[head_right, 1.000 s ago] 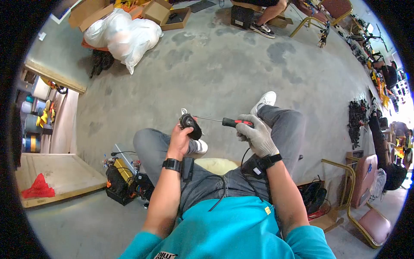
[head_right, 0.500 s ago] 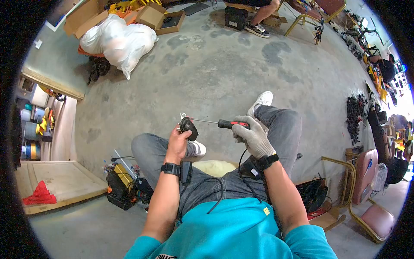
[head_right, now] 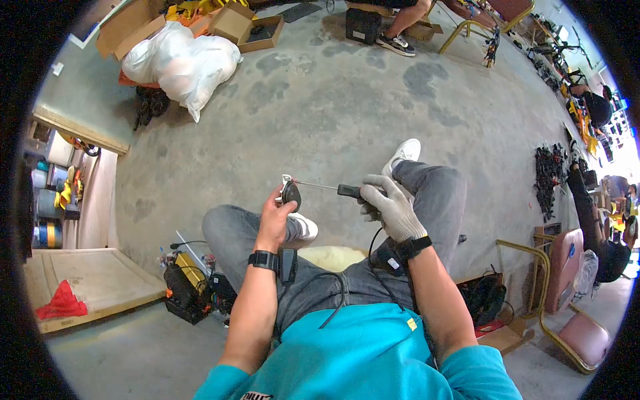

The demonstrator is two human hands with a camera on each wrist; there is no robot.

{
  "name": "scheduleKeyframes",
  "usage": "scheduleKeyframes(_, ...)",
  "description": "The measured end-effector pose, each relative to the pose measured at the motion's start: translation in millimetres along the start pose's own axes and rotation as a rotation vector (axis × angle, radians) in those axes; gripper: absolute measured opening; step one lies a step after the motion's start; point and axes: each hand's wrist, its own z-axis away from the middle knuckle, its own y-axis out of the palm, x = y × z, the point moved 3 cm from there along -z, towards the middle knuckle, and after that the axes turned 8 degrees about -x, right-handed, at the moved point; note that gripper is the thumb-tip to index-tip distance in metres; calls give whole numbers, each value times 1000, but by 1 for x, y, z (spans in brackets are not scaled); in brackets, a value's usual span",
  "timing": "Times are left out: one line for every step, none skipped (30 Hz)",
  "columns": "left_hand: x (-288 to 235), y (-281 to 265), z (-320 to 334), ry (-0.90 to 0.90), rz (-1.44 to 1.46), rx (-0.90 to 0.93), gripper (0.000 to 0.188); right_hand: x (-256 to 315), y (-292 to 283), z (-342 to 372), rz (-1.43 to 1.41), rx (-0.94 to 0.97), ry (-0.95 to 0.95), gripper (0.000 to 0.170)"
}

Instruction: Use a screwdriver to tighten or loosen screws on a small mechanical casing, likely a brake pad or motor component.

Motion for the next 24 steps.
scheduleKeyframes(2,1,2,-3,1,0,53,-3,0,2,2,-1,3,50)
scheduleKeyframes(2,1,2,-5,-24,-27,52,-6,1,1,-9,-13,-45,50)
scheduleKeyframes(2,-1,-1,-4,-48,-55,52,-6,2,-2,-19,-22,-96,50)
scheduleKeyframes(2,-2,-3,3,-49,-57,52,-5,2,-4,-20,-17,-101,50)
scheduleKeyframes(4,-3,-2,4,-32,-52,52,-6,0,-3,51,7,-118,51)
scheduleKeyframes(4,-3,-2,9,-14,-46,52,-5,-2,-2,123,32,-138,53)
scheduleKeyframes(4,-3,-1,-2,-7,-46,52,-4,-3,-3,124,30,-139,53)
scheduleKeyframes(6,-2,0,-4,-7,-46,52,-6,-4,-3,91,19,-64,54)
scheduleKeyframes(5,-1,0,-1,-13,-55,52,-7,-3,-3,58,9,10,56)
scheduleKeyframes(3,0,1,1,-20,-65,52,-6,-2,-2,58,11,10,56)
scheduleKeyframes(1,1,0,5,-19,-65,52,-6,1,0,13,11,31,53)
scheduleKeyframes(3,0,0,2,-37,-82,52,-7,1,2,-34,10,57,51)
scheduleKeyframes(5,-1,0,-1,-56,-99,51,-7,0,2,-33,10,58,51)
scheduleKeyframes(6,-3,1,-3,-56,-100,51,-6,-1,2,88,11,-12,52)
scheduleKeyframes(6,-4,0,5,-65,-81,51,-3,-1,1,209,13,-84,53)
scheduleKeyframes(6,-4,-2,15,-72,-60,51,0,-1,1,209,12,-86,53)
scheduleKeyframes(8,-3,-4,16,-72,-60,51,2,0,0,183,2,-53,56)
scheduleKeyframes(7,-3,-1,4,-72,-62,51,1,0,3,157,-9,-12,59)
scheduleKeyframes(5,-2,-1,-2,-72,-65,51,-1,-1,1,156,-8,-13,59)
scheduleKeyframes(4,-1,-1,-1,-73,-66,51,-7,-4,-1,103,8,26,59)
scheduleKeyframes(5,-1,-1,9,-61,-67,52,-9,-3,-2,50,24,65,59)
scheduleKeyframes(6,-1,-1,17,-48,-68,52,-10,-3,-2,50,24,67,59)
scheduleKeyframes(7,-2,-1,16,-49,-69,52,-7,-2,-1,161,12,-12,59)
scheduleKeyframes(7,-3,-3,10,-45,-60,53,-3,-2,1,273,-2,-92,58)
